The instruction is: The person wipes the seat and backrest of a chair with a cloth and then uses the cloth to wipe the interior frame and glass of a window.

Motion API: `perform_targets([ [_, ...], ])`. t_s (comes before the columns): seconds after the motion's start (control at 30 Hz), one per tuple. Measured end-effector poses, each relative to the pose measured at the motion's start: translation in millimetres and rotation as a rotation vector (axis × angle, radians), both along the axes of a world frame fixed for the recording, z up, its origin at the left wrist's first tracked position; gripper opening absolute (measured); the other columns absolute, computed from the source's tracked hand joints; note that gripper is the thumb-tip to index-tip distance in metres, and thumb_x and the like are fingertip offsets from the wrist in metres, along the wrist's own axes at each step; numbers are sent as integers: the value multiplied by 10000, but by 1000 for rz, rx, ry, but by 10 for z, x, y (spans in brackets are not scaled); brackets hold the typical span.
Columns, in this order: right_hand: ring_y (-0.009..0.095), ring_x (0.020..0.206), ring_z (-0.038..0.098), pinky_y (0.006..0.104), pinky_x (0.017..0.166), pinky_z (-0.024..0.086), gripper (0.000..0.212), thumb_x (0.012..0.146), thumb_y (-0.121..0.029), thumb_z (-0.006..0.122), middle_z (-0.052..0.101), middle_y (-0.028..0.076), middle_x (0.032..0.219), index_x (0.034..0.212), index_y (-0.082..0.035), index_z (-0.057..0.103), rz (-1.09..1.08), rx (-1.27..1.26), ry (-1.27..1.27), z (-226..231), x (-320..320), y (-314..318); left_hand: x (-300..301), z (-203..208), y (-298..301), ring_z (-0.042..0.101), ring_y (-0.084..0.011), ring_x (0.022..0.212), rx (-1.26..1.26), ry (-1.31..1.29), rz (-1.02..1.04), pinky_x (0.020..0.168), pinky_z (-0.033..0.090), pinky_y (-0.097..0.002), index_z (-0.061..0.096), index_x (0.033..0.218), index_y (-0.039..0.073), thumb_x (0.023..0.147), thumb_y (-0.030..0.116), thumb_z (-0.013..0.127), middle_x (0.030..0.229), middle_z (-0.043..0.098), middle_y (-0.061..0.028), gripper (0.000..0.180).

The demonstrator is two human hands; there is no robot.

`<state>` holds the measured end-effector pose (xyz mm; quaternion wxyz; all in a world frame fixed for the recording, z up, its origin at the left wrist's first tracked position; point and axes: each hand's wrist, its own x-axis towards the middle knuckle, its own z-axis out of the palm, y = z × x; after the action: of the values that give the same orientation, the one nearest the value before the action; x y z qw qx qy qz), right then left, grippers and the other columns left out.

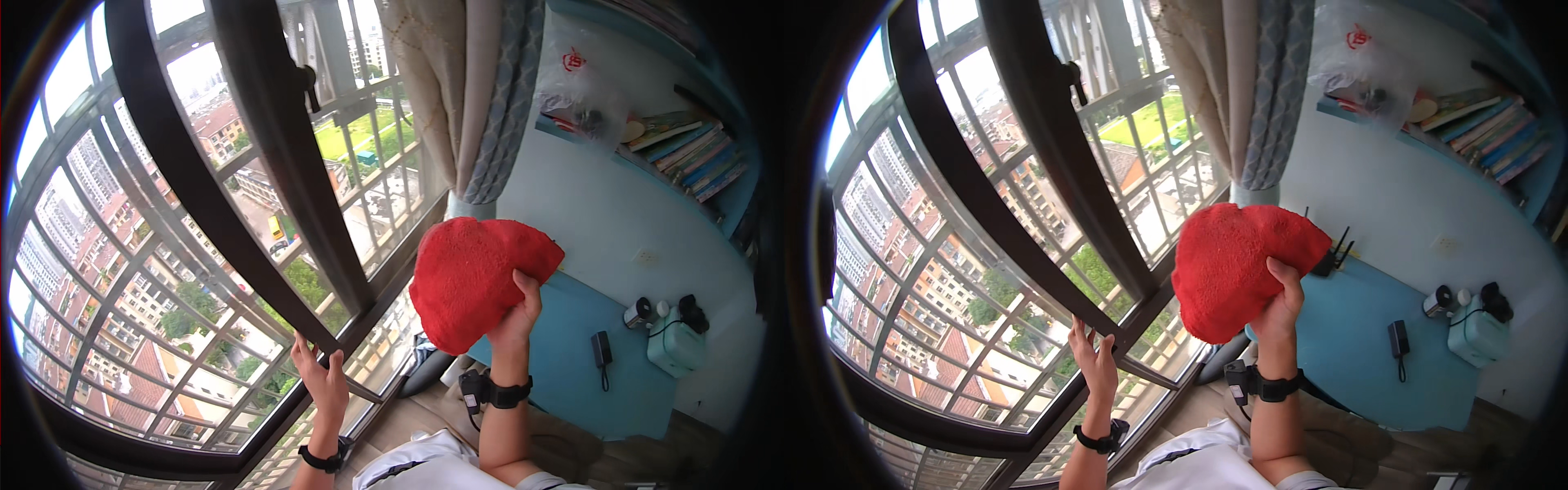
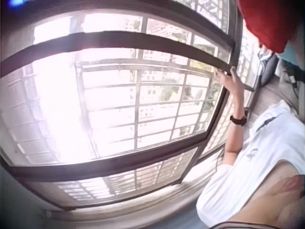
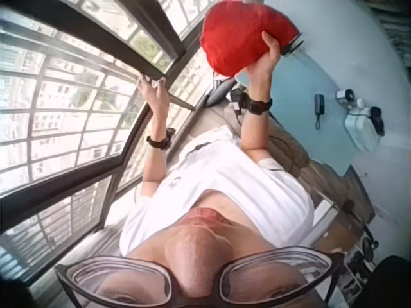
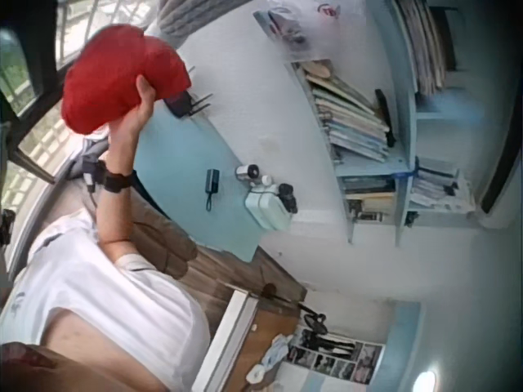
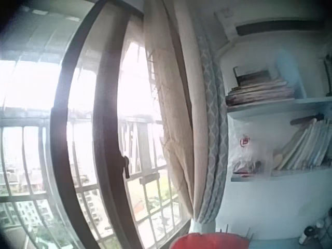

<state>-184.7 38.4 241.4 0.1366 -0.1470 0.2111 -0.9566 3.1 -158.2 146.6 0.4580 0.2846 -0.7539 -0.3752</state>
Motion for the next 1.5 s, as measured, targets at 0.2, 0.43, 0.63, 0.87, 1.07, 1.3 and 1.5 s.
perform_targets([
  [0.2, 254, 1136, 584, 409, 989, 443, 477, 842, -192, 605, 609, 101, 1241, 1289, -50, 519, 20, -37, 6, 6, -103, 301, -690, 25, -19, 457, -331, 1155, 32, -98, -51, 979, 435, -373, 248, 1452, -101, 782, 119, 635, 1270, 387, -235, 804],
  [0.43, 257, 1173, 570, 414, 1011, 428, 434, 957, -269, 534, 588, 110, 1293, 1326, -45, 498, 33, -34, -16, -122, -149, 452, -1247, 136, 3, 455, -371, 1180, 106, -292, -130, 1025, 389, -385, 186, 1438, -157, 794, 210, 630, 1334, 335, -273, 865],
  [0.63, 273, 1215, 547, 427, 1037, 415, 480, 979, -309, 506, 556, 120, 1341, 1367, -32, 452, 81, -39, 2, -180, -77, 444, -1296, 41, -23, 375, -416, 1300, 23, -289, -61, 1103, 292, -403, 190, 1434, -158, 818, 207, 624, 1373, 318, -309, 837],
  [0.87, 284, 1233, 533, 443, 1040, 415, 502, 996, -332, 471, 533, 130, 1369, 1393, -27, 428, 207, -108, -10, -324, 121, 225, -437, -237, -110, 530, -343, 1144, 70, -300, -288, 962, 444, -381, 344, 1462, 16, 853, 186, 619, 1334, 466, -238, 689],
  [1.07, 277, 1209, 549, 443, 1028, 427, 508, 985, -328, 507, 541, 128, 1362, 1388, -27, 436, 316, -61, -81, -468, 435, -249, 489, -526, -54, 534, -299, 1178, 263, -349, -385, 958, 447, -374, 471, 1389, 74, 882, 207, 626, 1316, 516, -181, 546],
  [1.3, 268, 1190, 560, 421, 1019, 435, 517, 966, -359, 537, 554, 116, 1352, 1364, -34, 475, 459, 32, -196, -1042, 906, -842, 1494, -480, -169, 506, -353, 1216, 213, -477, -417, 1037, 382, -413, 546, 1285, 63, 909, 267, 614, 1305, 543, -189, 433],
  [1.5, 294, 1246, 515, 479, 1059, 393, 553, 965, -432, 493, 523, 106, 1393, 1388, -77, 458, 423, -12, -193, -1231, 1328, -1053, 2301, -510, -351, 483, -349, 1238, 249, -391, -344, 1056, 356, -404, 550, 1278, 56, 930, 336, 571, 1304, 542, -187, 447],
])
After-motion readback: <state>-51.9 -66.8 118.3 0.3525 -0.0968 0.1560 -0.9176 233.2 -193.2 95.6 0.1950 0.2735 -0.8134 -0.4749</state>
